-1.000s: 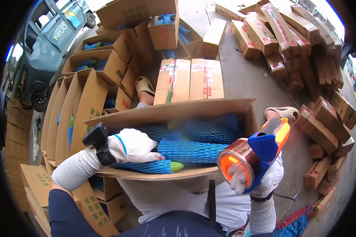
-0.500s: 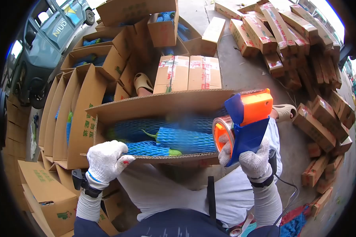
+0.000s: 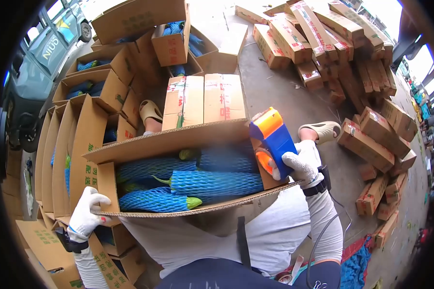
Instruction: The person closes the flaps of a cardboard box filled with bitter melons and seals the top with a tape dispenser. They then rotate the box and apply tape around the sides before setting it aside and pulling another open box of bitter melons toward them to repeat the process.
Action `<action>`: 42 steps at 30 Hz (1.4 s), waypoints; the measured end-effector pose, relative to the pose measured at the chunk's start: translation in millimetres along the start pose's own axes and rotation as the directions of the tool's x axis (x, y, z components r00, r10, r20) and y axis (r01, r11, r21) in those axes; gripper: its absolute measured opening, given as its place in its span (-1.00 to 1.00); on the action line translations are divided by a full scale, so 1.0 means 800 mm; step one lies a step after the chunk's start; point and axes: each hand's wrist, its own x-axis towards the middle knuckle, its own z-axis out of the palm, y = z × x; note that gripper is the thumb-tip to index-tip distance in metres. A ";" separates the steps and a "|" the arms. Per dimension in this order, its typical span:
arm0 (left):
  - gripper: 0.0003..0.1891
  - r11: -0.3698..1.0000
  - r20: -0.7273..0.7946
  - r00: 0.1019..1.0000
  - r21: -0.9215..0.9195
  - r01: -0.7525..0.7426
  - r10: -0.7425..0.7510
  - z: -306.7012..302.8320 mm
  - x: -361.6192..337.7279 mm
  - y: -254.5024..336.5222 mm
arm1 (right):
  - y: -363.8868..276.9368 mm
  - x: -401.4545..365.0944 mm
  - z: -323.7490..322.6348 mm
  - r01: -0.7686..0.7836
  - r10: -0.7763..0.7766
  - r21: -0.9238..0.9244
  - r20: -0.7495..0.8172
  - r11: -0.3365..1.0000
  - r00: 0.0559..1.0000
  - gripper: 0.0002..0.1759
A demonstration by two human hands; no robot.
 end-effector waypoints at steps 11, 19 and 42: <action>-0.25 0.972 -0.460 0.858 0.155 -0.176 0.229 0.082 0.149 0.019 | -0.044 -0.089 0.009 0.425 -0.172 0.434 -0.510 0.794 0.843 -0.49; 0.02 0.704 -0.375 0.729 0.680 -0.204 0.573 0.102 0.162 0.098 | -0.033 0.000 0.140 -0.163 0.125 0.286 0.147 0.944 0.981 -0.27; -0.59 0.681 -0.231 0.654 0.419 -0.601 0.720 0.217 0.162 0.176 | -0.052 0.081 0.111 -0.303 0.295 -0.026 0.320 0.953 0.901 -0.36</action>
